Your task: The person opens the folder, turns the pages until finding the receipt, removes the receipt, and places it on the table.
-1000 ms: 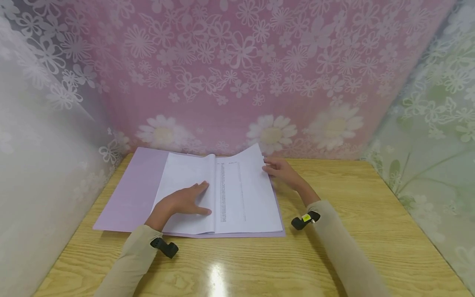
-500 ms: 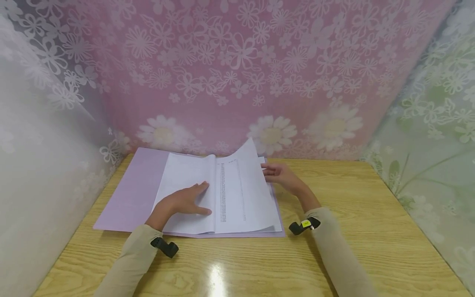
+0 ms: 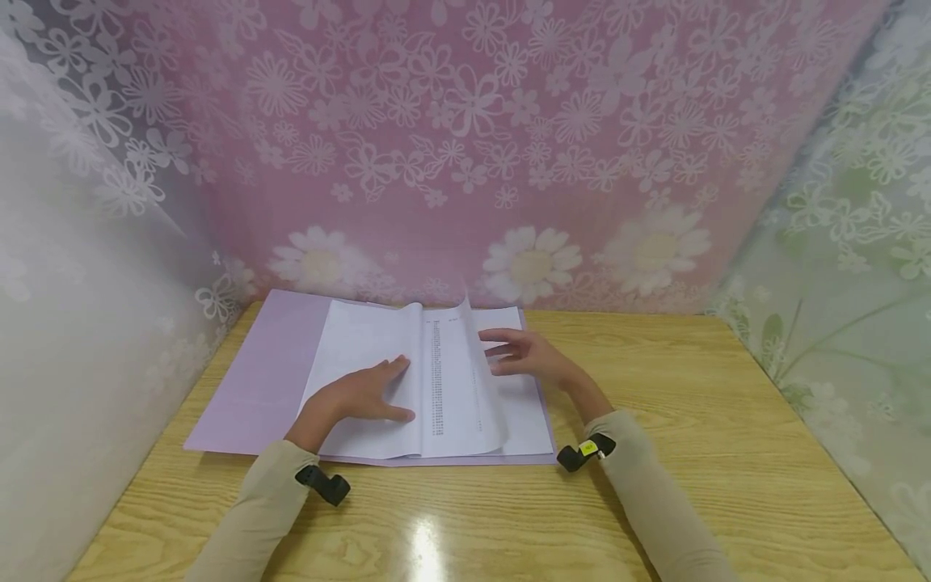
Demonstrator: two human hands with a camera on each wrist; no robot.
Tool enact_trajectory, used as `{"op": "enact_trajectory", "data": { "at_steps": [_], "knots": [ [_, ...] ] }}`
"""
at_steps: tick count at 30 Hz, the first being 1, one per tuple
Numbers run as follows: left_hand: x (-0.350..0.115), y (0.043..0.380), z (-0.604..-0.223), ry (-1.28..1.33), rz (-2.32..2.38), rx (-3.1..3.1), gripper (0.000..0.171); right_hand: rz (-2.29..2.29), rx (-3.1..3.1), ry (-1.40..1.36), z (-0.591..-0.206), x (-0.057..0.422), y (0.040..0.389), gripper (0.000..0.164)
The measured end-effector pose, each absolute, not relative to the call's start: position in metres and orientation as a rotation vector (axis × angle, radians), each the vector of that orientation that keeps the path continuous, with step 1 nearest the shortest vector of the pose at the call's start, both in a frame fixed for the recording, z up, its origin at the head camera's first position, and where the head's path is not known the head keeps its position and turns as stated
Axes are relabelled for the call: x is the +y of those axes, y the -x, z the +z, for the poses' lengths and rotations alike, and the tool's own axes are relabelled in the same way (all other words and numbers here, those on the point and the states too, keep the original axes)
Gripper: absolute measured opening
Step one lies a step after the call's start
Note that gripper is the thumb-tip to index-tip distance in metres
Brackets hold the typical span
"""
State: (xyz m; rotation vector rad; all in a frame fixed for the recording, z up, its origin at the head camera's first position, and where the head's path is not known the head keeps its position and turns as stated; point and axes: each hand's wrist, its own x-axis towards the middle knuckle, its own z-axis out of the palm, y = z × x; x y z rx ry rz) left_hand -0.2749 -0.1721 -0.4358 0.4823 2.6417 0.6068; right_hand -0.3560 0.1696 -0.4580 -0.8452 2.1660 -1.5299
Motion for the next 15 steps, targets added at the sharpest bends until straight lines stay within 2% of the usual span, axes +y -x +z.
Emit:
{"op": "enact_trajectory", "data": {
  "at_steps": [9,15],
  "knots": [
    [-0.173,0.275,-0.436,-0.467,0.604,2.639,0.108,-1.308,2.201,1.000,-0.460,0.156,0.348,0.097],
    [-0.173,0.275,-0.436,-0.468,0.599,2.650,0.107,-1.259,2.228,0.993,-0.459,0.146,0.341,0.107]
  ]
}}
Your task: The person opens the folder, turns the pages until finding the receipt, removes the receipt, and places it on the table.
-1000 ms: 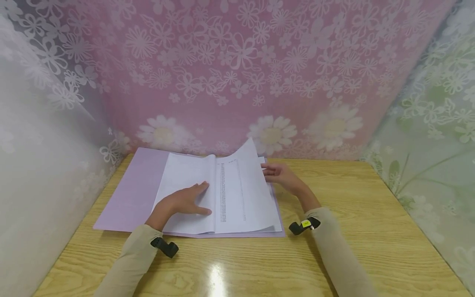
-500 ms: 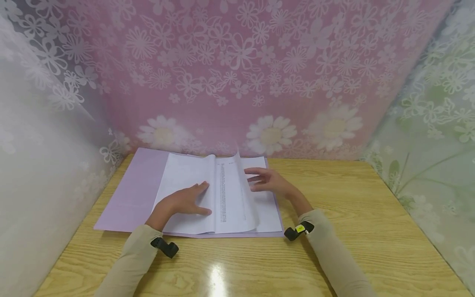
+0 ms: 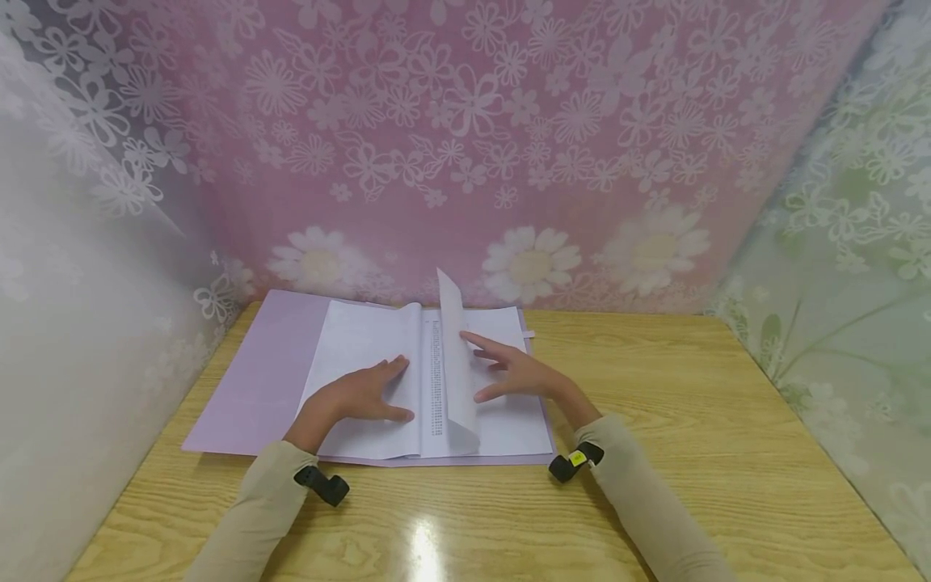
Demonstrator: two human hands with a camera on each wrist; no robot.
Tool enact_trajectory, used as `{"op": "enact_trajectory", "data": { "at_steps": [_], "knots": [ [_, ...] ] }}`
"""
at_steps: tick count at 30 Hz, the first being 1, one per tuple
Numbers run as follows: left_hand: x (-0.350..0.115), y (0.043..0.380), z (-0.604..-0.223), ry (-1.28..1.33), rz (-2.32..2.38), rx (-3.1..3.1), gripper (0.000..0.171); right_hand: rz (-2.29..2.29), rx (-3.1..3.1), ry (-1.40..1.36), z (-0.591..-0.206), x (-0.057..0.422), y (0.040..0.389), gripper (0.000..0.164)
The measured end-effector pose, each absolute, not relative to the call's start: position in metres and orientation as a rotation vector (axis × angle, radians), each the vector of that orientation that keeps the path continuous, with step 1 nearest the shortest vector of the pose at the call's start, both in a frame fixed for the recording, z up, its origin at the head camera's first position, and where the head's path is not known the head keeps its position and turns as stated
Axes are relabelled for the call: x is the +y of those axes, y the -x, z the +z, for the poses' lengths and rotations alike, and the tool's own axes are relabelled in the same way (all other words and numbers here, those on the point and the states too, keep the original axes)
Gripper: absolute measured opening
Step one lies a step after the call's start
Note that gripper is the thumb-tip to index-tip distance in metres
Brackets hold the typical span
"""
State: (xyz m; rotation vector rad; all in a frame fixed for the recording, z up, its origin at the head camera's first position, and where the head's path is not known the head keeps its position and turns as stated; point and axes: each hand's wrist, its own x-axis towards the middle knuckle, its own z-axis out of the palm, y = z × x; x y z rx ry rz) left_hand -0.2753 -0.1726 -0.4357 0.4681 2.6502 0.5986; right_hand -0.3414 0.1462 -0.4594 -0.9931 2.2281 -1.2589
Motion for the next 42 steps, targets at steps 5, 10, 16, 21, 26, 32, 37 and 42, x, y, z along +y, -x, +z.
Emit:
{"op": "enact_trajectory", "data": {
  "at_steps": [5,10,16,21,26,32,37,42],
  "knots": [
    [-0.173,0.274,-0.433,-0.488,0.591,2.659,0.106,-1.221,2.270,1.020,-0.461,0.140,0.339,0.107],
    [-0.172,0.274,-0.432,-0.520,0.587,2.689,0.103,-1.186,2.295,1.038,-0.460,0.137,0.335,0.105],
    [-0.173,0.275,-0.431,-0.589,0.621,2.718,0.096,-1.156,2.307,1.053,-0.458,0.134,0.331,0.104],
    [-0.175,0.277,-0.430,-0.655,0.607,2.761,0.089,-1.140,2.323,1.057,-0.457,0.133,0.330,0.102],
    [-0.178,0.278,-0.426,-0.652,0.647,2.882,0.072,-1.110,2.345,1.039,-0.457,0.132,0.329,0.101],
    [-0.175,0.279,-0.423,-0.674,0.783,3.067,0.057,-1.111,2.350,1.043,-0.457,0.133,0.329,0.100],
    [-0.165,0.275,-0.418,-0.735,0.900,3.074,0.065,-1.123,2.352,1.046,-0.457,0.131,0.328,0.099],
    [-0.153,0.271,-0.417,-0.809,0.843,3.044,0.074,-1.131,2.363,1.047,-0.457,0.129,0.327,0.097]
  ]
}}
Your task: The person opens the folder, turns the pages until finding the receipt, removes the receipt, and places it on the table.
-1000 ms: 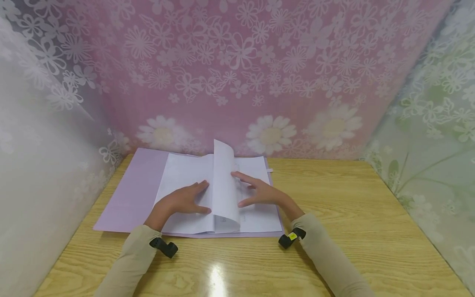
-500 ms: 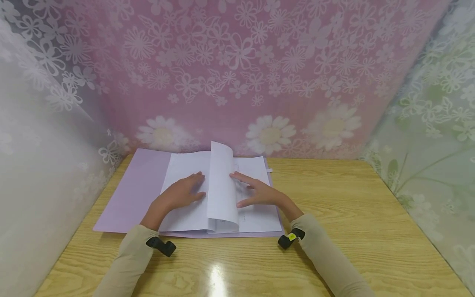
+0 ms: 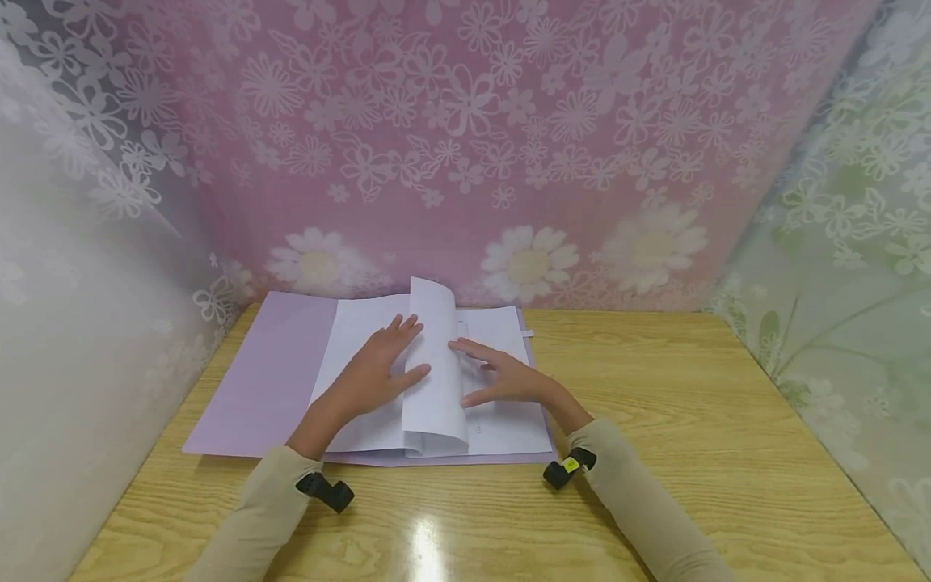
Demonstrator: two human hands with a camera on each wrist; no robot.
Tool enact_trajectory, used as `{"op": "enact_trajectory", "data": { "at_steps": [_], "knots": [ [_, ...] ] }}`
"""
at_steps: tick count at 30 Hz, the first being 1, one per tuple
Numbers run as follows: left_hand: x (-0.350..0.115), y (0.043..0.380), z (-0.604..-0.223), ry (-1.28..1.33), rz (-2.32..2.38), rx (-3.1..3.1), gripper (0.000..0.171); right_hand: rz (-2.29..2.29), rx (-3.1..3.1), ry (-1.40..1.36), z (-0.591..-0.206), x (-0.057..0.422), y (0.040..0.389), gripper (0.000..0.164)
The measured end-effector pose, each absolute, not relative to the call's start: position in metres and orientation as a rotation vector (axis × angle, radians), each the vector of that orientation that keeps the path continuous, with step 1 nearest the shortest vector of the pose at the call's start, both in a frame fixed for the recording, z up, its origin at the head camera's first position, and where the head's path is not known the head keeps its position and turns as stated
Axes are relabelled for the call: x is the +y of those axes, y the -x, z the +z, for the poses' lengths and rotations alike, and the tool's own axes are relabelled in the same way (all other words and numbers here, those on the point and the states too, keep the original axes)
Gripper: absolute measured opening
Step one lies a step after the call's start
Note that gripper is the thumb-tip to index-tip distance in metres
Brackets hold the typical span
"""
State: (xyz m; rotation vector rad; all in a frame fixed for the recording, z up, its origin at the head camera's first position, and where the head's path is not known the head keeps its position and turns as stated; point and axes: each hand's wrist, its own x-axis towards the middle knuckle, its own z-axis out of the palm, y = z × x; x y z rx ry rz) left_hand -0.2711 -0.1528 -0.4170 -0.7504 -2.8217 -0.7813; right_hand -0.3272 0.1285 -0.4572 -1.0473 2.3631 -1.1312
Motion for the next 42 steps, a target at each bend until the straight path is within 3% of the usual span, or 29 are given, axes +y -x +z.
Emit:
{"op": "enact_trajectory", "data": {
  "at_steps": [8,26,35,42],
  "knots": [
    [-0.148,0.271,-0.421,0.850,-0.607,-2.867,0.077,-1.192,2.361,1.048,-0.454,0.126,0.325,0.095],
    [-0.151,0.268,-0.432,0.913,-0.779,-2.986,0.059,-1.256,2.332,1.105,-0.458,0.120,0.323,0.087],
    [-0.149,0.268,-0.430,0.832,-0.754,-3.017,0.081,-1.266,2.310,1.095,-0.457,0.115,0.319,0.082],
    [-0.150,0.268,-0.431,0.840,-0.718,-3.005,0.079,-1.255,2.315,1.090,-0.457,0.115,0.319,0.080]
  ]
}}
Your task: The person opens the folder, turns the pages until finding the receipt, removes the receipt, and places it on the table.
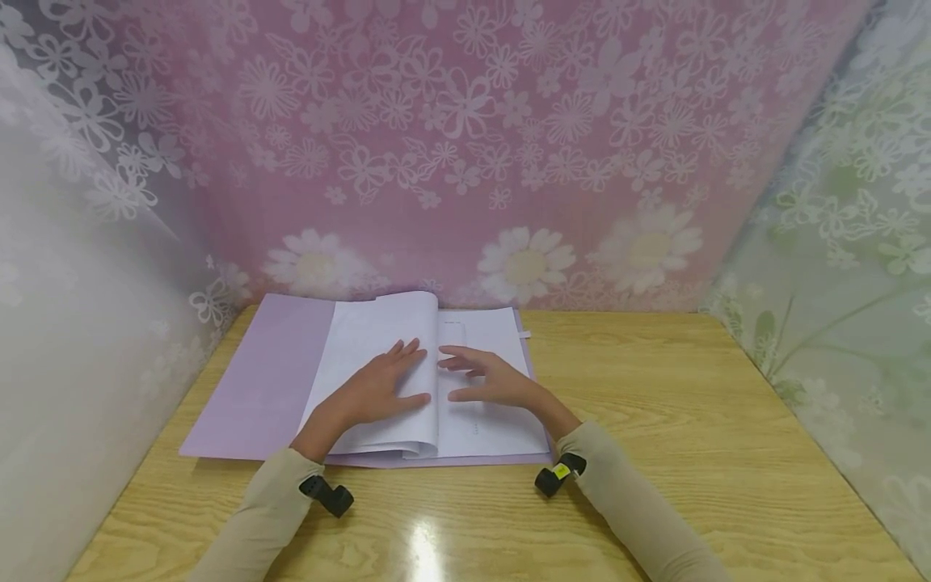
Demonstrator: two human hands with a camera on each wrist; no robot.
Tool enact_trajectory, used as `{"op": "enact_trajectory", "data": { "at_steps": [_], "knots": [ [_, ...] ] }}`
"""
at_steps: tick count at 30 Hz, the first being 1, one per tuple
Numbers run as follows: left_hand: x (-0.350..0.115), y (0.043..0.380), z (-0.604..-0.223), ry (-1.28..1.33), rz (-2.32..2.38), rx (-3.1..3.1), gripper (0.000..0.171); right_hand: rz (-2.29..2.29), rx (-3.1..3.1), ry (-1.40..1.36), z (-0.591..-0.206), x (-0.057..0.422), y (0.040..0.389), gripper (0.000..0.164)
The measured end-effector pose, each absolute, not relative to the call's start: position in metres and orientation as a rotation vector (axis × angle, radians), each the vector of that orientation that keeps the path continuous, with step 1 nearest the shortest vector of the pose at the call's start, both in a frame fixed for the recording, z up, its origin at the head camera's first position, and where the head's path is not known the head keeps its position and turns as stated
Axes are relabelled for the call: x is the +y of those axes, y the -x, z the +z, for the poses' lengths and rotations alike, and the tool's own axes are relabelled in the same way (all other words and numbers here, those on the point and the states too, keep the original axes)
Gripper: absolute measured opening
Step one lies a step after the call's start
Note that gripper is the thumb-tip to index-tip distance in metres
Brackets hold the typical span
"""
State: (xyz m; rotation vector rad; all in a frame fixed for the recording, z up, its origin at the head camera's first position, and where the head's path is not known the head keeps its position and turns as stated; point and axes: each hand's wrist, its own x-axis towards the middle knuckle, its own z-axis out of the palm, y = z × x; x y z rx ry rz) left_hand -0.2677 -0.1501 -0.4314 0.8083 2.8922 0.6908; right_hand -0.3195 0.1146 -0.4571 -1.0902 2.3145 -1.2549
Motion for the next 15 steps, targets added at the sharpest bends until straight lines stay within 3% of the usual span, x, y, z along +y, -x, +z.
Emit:
{"op": "enact_trajectory", "data": {
  "at_steps": [15],
  "knots": [
    [-0.154,0.271,-0.436,-0.823,0.643,2.861,0.073,-1.140,2.427,1.120,-0.448,0.126,0.340,0.071]
  ]
}}
